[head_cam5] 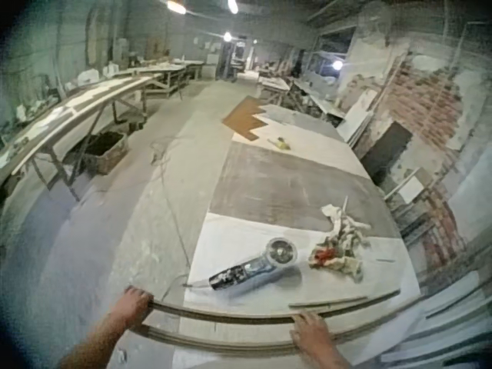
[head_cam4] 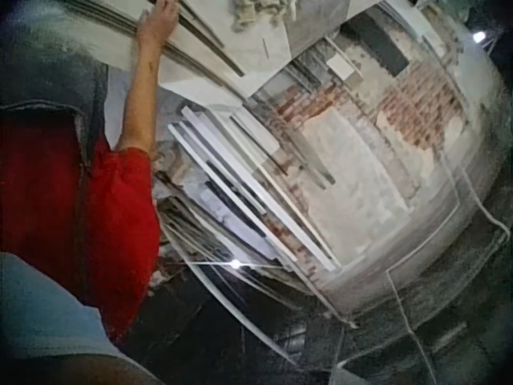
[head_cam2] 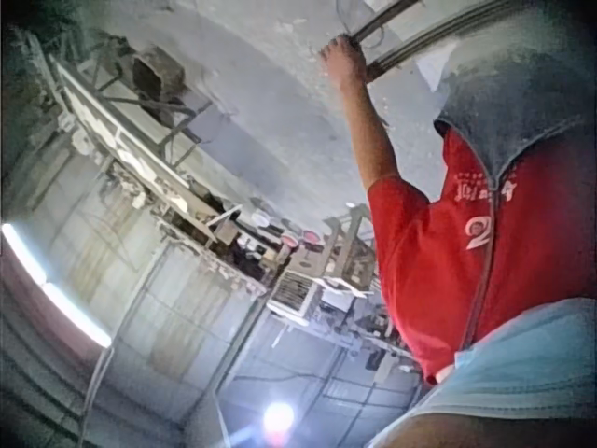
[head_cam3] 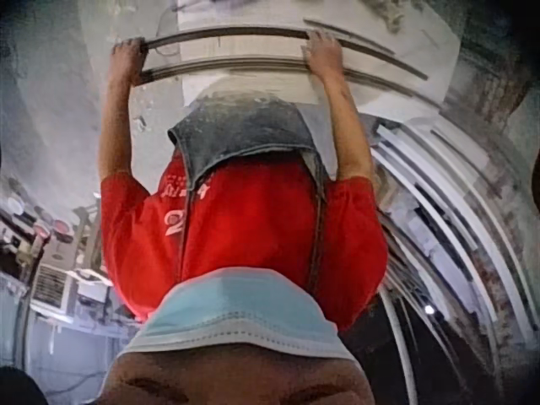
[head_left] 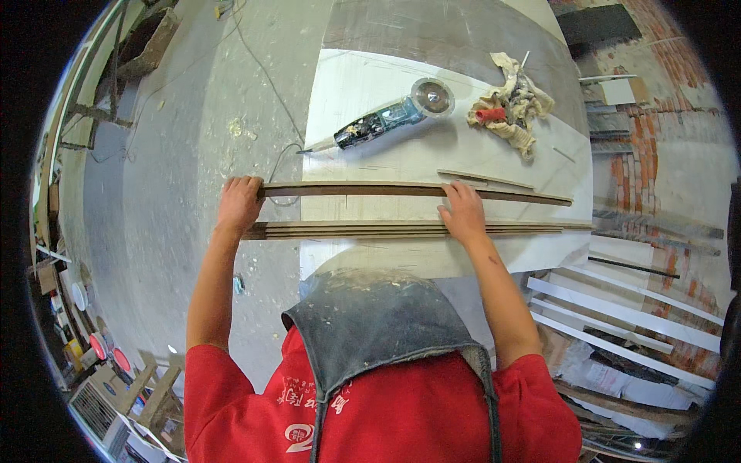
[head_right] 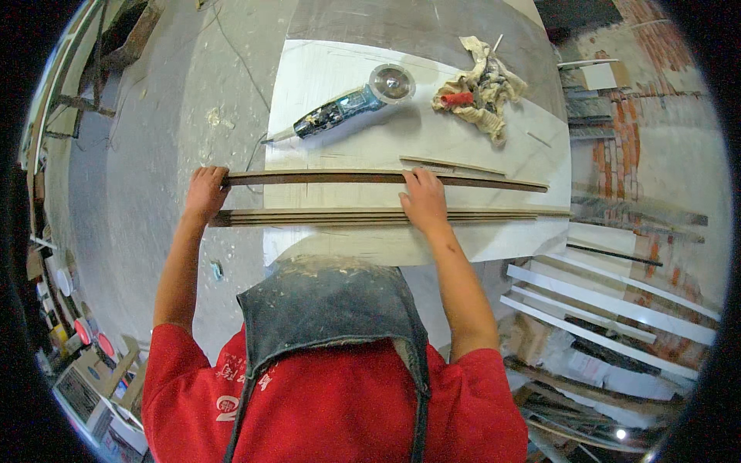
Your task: The person gathers thin wooden strips from a drying rack and places them on a workbench. Using an angle grinder, the person sands the edges of the strips one by one, flipping them to smooth both sides.
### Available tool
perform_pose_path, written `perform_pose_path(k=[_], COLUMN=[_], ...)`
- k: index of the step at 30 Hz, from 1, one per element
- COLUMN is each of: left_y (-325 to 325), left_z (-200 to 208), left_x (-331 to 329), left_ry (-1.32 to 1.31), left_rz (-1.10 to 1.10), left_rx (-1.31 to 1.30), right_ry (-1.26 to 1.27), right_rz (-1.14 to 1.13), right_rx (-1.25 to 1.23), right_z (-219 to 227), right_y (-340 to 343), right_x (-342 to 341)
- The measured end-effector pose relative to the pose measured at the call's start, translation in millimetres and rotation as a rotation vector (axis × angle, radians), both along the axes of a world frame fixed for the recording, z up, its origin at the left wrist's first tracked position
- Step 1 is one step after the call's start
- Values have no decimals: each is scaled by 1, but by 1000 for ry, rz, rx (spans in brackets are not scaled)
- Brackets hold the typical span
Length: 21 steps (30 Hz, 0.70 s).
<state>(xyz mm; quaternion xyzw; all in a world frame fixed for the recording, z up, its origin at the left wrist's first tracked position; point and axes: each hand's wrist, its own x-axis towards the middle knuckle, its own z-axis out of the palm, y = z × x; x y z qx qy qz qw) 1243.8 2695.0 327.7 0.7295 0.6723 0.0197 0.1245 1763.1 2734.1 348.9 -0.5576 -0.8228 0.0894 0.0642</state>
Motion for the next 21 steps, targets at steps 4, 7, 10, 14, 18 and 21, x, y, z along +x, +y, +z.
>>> perform_pose_path(k=[4,7,10,14,18,21], left_y=[12,10,10,16,19,19], left_z=[1,4,1,8,14,16], left_x=[-6,-7,-9,-8,-11,-13], left_ry=[-101,-87,-80,-101,-163,-203], left_rz=[-82,-82,-65,-58,-54,-76], left_rx=[18,-67,-137,-217,-250,-230], right_ry=[-53,-71,-69,-64,-74,-67], right_rz=[-11,-29,-26,-7,-21,-44], right_rx=[-42,-74,-52,-57,-70,-71], right_z=[-4,-1,-6,-9,-6,-2], right_y=[10,14,15,19,21,19], right_x=[-1,-6,-4,-1,-4,-5])
